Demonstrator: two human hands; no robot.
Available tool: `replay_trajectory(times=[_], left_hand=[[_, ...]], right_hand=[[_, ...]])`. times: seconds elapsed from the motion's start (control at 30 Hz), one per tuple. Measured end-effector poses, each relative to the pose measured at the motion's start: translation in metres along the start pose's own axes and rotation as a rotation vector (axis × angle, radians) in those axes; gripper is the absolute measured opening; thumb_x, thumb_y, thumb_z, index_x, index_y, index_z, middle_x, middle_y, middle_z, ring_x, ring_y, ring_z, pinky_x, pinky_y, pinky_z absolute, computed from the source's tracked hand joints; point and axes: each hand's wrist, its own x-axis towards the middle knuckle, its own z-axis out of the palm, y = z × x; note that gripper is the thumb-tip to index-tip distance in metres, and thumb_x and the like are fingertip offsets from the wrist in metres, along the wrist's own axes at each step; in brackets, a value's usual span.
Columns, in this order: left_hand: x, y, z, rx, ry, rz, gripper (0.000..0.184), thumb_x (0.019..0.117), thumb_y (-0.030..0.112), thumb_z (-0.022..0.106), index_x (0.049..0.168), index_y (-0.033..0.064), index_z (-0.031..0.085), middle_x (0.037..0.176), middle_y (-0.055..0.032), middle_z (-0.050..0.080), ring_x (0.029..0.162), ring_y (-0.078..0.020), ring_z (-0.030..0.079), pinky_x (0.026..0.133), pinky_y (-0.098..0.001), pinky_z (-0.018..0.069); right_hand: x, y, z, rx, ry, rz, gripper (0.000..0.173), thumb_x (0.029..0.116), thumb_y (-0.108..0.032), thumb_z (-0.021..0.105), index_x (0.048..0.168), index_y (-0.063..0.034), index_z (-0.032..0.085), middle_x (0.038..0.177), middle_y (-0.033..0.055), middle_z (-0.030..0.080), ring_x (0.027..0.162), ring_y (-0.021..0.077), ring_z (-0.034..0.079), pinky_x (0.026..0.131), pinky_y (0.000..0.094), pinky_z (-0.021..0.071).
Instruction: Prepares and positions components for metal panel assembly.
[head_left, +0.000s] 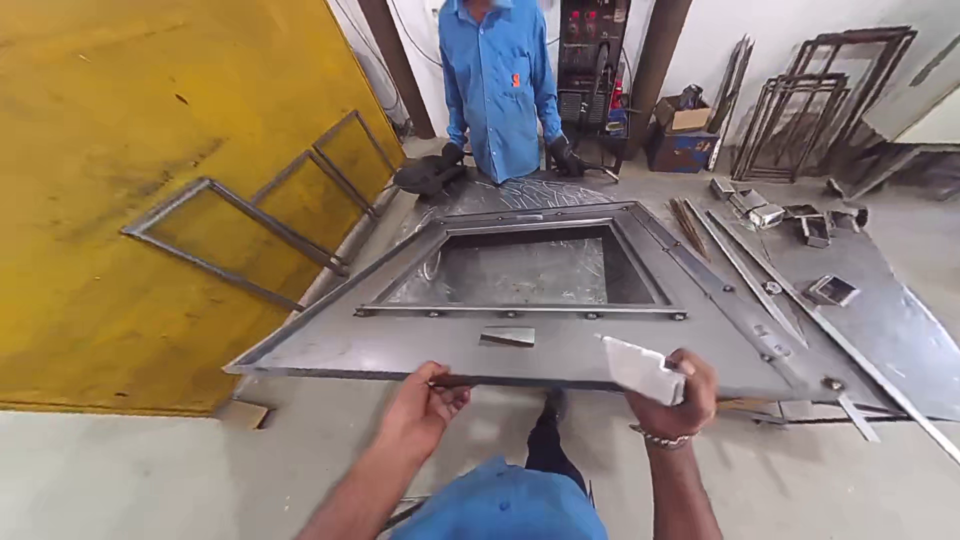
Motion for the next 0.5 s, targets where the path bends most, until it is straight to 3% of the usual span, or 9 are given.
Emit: replay_trajectory(times=[0.1,0.17,0.27,0.33,0.4,0.5], left_hand=[[-0.066,0.033,-0.007,-0.016,-0.073,0.090,0.022,0.1043,0.024,0.048,0.110,0.0042,0.056,0.088,-0.0150,0.072,0.071,-0.0242,0.073,0.062,-0.0369,0.0625],[-0.100,0.054,-0.007,-0.029,-0.208,0.226,0.033,0.1085,0.034,0.043,0.113,0.0047,0.059,0.092,-0.0151,0.074,0.077,-0.0253,0.075,0.066,-0.0381,0.0643],[-0.121,0.093,-0.007,-0.008,-0.489,0.548,0.051,0.1134,0.038,0.027,0.113,-0.0002,0.061,0.100,-0.0186,0.075,0.093,-0.0311,0.076,0.085,-0.0459,0.0637],[-0.121,0.127,0.012,0.035,-0.613,0.739,0.045,0.1134,0.033,0.031,0.121,-0.0006,0.059,0.109,-0.0195,0.074,0.102,-0.0337,0.074,0.093,-0.0500,0.0606],[-0.117,0.171,0.045,0.073,-0.637,0.865,0.038,0.1111,0.032,0.042,0.128,0.0005,0.056,0.114,-0.0171,0.072,0.103,-0.0318,0.073,0.094,-0.0493,0.0603],[-0.098,0.247,0.108,0.117,-0.570,0.929,0.047,0.1063,0.041,0.054,0.133,0.0024,0.052,0.110,-0.0139,0.073,0.098,-0.0293,0.075,0.089,-0.0470,0.0626]], right_hand=[[0.065,-0.038,-0.008,-0.003,0.101,-0.102,0.073,0.0835,-0.034,0.086,0.145,-0.0246,0.048,0.127,0.0021,0.063,0.117,0.0129,0.063,0.099,0.0311,0.0551],[0.125,-0.059,-0.009,-0.049,0.136,-0.195,0.077,0.0832,-0.035,0.087,0.147,-0.0227,0.045,0.130,0.0034,0.063,0.119,0.0139,0.063,0.099,0.0340,0.0543],[0.219,-0.088,0.006,-0.159,0.090,-0.273,0.080,0.0883,-0.034,0.083,0.149,-0.0015,0.043,0.134,0.0181,0.061,0.120,0.0225,0.064,0.100,0.0402,0.0552],[0.293,-0.096,0.035,-0.190,0.075,-0.283,0.074,0.0897,-0.042,0.080,0.137,0.0086,0.053,0.121,0.0228,0.068,0.109,0.0246,0.070,0.092,0.0406,0.0586],[0.362,-0.095,0.072,-0.248,0.027,-0.230,0.068,0.0899,-0.053,0.073,0.127,0.0037,0.063,0.110,0.0176,0.073,0.101,0.0237,0.072,0.087,0.0428,0.0591],[0.441,-0.083,0.127,-0.375,-0.134,-0.093,0.062,0.0889,-0.058,0.069,0.119,-0.0040,0.068,0.108,0.0168,0.073,0.102,0.0318,0.071,0.088,0.0550,0.0558]])
